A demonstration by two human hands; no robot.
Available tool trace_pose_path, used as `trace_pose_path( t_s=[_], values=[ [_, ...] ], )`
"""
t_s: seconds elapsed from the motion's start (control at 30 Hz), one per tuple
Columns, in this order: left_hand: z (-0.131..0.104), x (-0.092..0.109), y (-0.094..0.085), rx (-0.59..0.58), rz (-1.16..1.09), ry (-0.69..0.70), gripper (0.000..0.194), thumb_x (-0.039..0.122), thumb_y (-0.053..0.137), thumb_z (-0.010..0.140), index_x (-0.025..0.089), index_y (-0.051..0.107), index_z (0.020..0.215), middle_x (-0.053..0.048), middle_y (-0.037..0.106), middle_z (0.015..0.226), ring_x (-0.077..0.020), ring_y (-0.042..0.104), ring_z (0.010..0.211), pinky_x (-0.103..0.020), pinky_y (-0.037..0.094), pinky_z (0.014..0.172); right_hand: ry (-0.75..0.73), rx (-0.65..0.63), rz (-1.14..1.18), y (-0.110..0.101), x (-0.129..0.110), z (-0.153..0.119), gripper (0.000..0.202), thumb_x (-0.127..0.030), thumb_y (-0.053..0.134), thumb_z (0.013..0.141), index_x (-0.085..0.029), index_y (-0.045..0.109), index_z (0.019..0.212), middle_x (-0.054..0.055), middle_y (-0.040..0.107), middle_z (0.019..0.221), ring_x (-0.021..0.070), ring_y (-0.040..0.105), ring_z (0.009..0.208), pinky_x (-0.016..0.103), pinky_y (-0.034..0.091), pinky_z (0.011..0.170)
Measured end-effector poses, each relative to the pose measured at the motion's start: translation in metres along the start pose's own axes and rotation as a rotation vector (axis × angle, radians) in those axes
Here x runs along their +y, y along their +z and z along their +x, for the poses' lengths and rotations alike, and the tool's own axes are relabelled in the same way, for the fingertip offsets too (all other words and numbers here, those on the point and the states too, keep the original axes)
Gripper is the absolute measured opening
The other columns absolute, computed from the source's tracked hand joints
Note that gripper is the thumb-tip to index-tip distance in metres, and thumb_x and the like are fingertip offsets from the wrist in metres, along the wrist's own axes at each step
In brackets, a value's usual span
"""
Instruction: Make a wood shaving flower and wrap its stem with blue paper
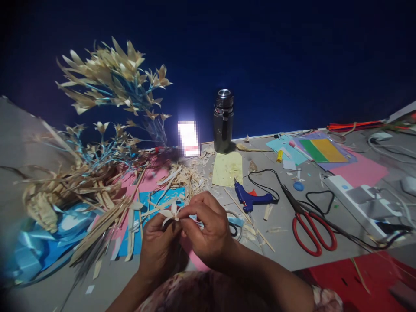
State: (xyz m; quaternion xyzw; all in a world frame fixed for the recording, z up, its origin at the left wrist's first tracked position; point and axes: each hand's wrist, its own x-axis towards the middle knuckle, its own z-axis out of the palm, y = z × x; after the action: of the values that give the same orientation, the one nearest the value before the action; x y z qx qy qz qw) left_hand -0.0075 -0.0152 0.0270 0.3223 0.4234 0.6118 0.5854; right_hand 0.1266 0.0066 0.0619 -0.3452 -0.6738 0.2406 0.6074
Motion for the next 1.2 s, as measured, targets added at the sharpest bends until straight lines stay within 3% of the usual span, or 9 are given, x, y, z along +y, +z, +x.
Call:
trace_pose_path(
  t_s=[0.27, 0.57, 0.8, 1.03, 1.2],
  values=[
    [0.001, 0.009, 0.007, 0.066, 0.056, 0.03, 0.031, 0.041, 0.095, 0.063, 0.018, 0.077, 0.073, -0.001, 0.069, 0.066, -0.0132, 0.056, 0.059, -0.023, 0.047, 0.058, -0.072, 0.045, -0.031, -0.005, -0.008, 0.005, 0.014, -0.007, 0.068, 0.089, -0.021, 0.067, 0.087, 0.002, 0.063, 0.073, 0.0174, 0.06, 0.068, 0.029, 0.05, 0.059],
    [-0.002, 0.012, 0.007, 0.026, 0.179, 0.158, 0.02, 0.036, 0.088, 0.074, 0.02, 0.077, 0.071, 0.0, 0.065, 0.069, -0.0135, 0.052, 0.06, -0.024, 0.045, 0.057, -0.073, -0.042, -0.018, -0.01, -0.005, 0.002, 0.01, -0.01, 0.069, 0.089, -0.019, 0.068, 0.087, 0.003, 0.065, 0.074, 0.0167, 0.061, 0.068, 0.028, 0.05, 0.059],
    [0.0, 0.016, 0.008, -0.05, 0.193, 0.281, 0.005, 0.03, 0.086, 0.077, 0.026, 0.084, 0.077, -0.002, 0.067, 0.072, -0.0161, 0.059, 0.065, -0.026, 0.047, 0.061, -0.072, -0.032, -0.013, -0.008, -0.006, 0.003, 0.014, -0.007, 0.064, 0.088, -0.019, 0.067, 0.084, 0.002, 0.064, 0.072, 0.015, 0.058, 0.064, 0.027, 0.047, 0.057],
    [0.001, 0.025, 0.005, -0.057, 0.336, 0.338, 0.022, 0.032, 0.086, 0.075, 0.024, 0.077, 0.057, -0.001, 0.059, 0.059, -0.0166, 0.053, 0.058, -0.029, 0.047, 0.059, -0.061, -0.025, -0.004, -0.007, -0.006, -0.002, 0.015, -0.007, 0.061, 0.087, -0.021, 0.066, 0.086, 0.002, 0.067, 0.074, 0.0147, 0.06, 0.064, 0.026, 0.048, 0.056],
    [0.007, 0.034, 0.003, -0.137, 0.404, 0.369, 0.017, 0.025, 0.086, 0.073, 0.025, 0.08, 0.057, -0.004, 0.066, 0.059, -0.0189, 0.058, 0.058, -0.03, 0.049, 0.059, -0.052, -0.012, -0.006, -0.006, -0.006, -0.005, 0.014, -0.008, 0.061, 0.088, -0.021, 0.064, 0.085, 0.002, 0.067, 0.073, 0.0157, 0.061, 0.064, 0.026, 0.048, 0.054]
  ],
)
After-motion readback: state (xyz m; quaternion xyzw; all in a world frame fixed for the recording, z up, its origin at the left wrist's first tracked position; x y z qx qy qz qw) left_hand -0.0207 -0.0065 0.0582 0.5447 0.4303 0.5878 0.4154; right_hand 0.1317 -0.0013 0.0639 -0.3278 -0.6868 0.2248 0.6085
